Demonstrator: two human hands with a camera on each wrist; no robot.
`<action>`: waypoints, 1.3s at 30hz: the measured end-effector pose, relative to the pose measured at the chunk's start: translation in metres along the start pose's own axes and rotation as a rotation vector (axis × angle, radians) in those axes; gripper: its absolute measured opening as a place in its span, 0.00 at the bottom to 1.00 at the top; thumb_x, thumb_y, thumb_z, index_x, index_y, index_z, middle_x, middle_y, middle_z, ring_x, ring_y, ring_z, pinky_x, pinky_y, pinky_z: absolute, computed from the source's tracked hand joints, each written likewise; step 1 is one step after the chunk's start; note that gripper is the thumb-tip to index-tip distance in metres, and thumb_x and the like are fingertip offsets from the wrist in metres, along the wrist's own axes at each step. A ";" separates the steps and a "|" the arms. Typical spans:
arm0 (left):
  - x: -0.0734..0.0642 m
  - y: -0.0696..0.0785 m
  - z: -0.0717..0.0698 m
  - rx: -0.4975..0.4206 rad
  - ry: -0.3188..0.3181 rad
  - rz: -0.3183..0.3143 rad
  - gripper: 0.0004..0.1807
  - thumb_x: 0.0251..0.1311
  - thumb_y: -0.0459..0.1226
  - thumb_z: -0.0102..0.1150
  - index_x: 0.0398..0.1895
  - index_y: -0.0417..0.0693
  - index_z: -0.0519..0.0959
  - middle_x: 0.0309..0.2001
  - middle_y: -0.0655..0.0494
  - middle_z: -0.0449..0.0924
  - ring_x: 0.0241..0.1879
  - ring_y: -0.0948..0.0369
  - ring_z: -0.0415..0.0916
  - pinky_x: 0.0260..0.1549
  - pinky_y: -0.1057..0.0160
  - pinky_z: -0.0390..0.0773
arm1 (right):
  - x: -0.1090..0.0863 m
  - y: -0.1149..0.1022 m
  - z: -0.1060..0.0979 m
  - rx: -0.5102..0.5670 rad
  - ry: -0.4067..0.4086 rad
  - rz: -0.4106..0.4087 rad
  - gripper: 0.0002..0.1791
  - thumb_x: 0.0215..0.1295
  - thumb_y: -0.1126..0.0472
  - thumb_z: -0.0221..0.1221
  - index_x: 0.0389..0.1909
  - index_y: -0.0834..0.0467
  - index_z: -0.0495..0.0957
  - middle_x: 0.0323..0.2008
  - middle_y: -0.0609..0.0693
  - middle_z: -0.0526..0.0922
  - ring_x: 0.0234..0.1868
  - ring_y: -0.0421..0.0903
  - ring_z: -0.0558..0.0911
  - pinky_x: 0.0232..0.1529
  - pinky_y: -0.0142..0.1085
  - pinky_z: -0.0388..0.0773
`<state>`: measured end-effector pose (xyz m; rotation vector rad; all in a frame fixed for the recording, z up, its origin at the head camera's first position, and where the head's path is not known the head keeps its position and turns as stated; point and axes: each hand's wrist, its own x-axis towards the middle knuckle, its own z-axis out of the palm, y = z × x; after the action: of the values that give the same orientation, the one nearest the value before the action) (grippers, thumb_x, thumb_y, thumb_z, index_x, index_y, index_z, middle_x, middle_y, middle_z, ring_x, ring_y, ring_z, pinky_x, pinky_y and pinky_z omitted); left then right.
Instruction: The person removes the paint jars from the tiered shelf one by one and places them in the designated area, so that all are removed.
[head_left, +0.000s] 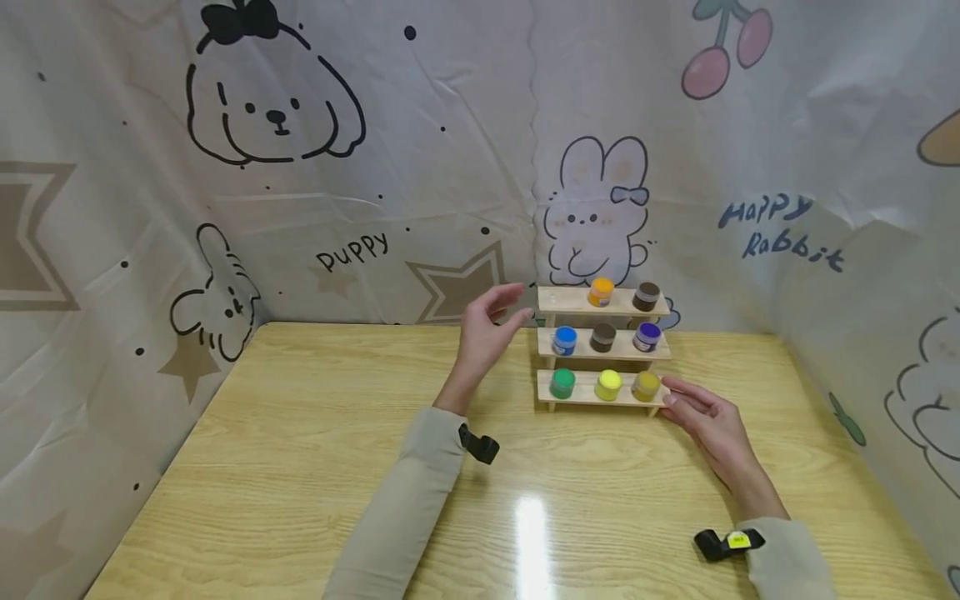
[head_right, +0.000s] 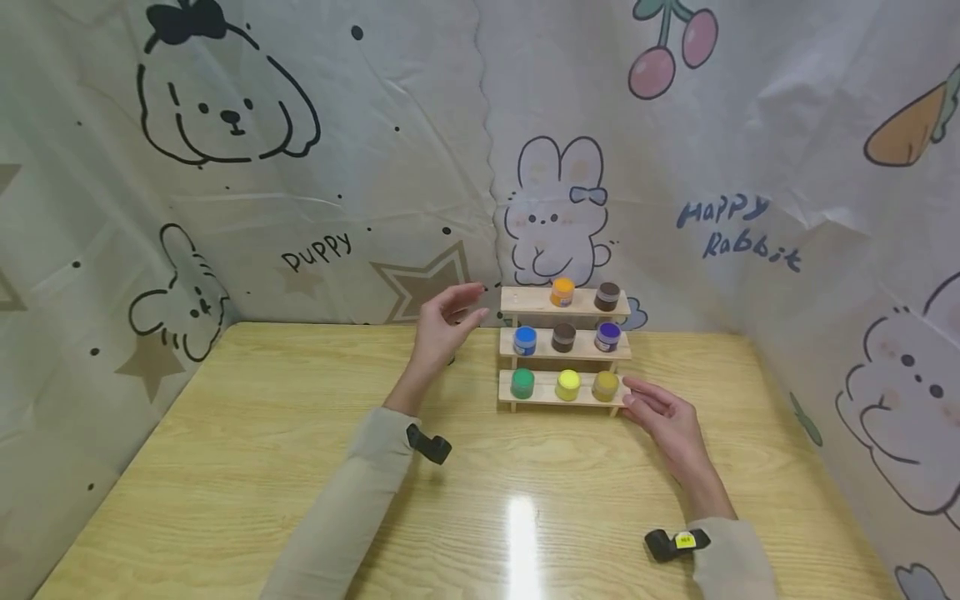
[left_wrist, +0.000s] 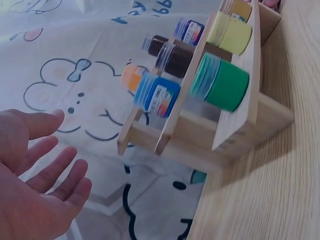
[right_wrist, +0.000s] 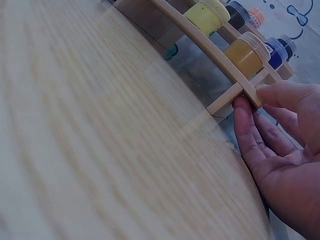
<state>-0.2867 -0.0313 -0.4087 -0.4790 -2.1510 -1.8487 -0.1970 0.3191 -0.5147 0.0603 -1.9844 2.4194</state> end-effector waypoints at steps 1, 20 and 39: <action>0.001 0.000 0.003 -0.006 -0.007 -0.001 0.21 0.64 0.30 0.68 0.60 0.36 0.80 0.59 0.44 0.82 0.60 0.48 0.78 0.62 0.46 0.76 | 0.000 0.000 0.000 0.001 0.000 -0.002 0.27 0.71 0.67 0.63 0.68 0.70 0.71 0.55 0.41 0.85 0.52 0.37 0.85 0.53 0.32 0.81; 0.027 0.011 0.044 -0.024 -0.114 -0.002 0.21 0.67 0.37 0.67 0.61 0.40 0.80 0.59 0.43 0.81 0.58 0.46 0.79 0.60 0.49 0.77 | -0.001 -0.002 0.001 -0.014 -0.006 -0.008 0.24 0.72 0.67 0.63 0.66 0.68 0.74 0.53 0.40 0.86 0.50 0.37 0.86 0.52 0.32 0.81; 0.047 0.011 0.075 0.015 -0.170 -0.056 0.23 0.67 0.35 0.68 0.63 0.39 0.78 0.61 0.42 0.79 0.60 0.46 0.76 0.56 0.62 0.78 | 0.000 0.001 0.000 -0.022 -0.009 -0.021 0.25 0.72 0.67 0.62 0.66 0.70 0.72 0.54 0.41 0.85 0.51 0.36 0.85 0.53 0.32 0.81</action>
<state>-0.3238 0.0476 -0.3908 -0.5984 -2.3076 -1.8815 -0.1970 0.3189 -0.5160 0.0915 -2.0040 2.3885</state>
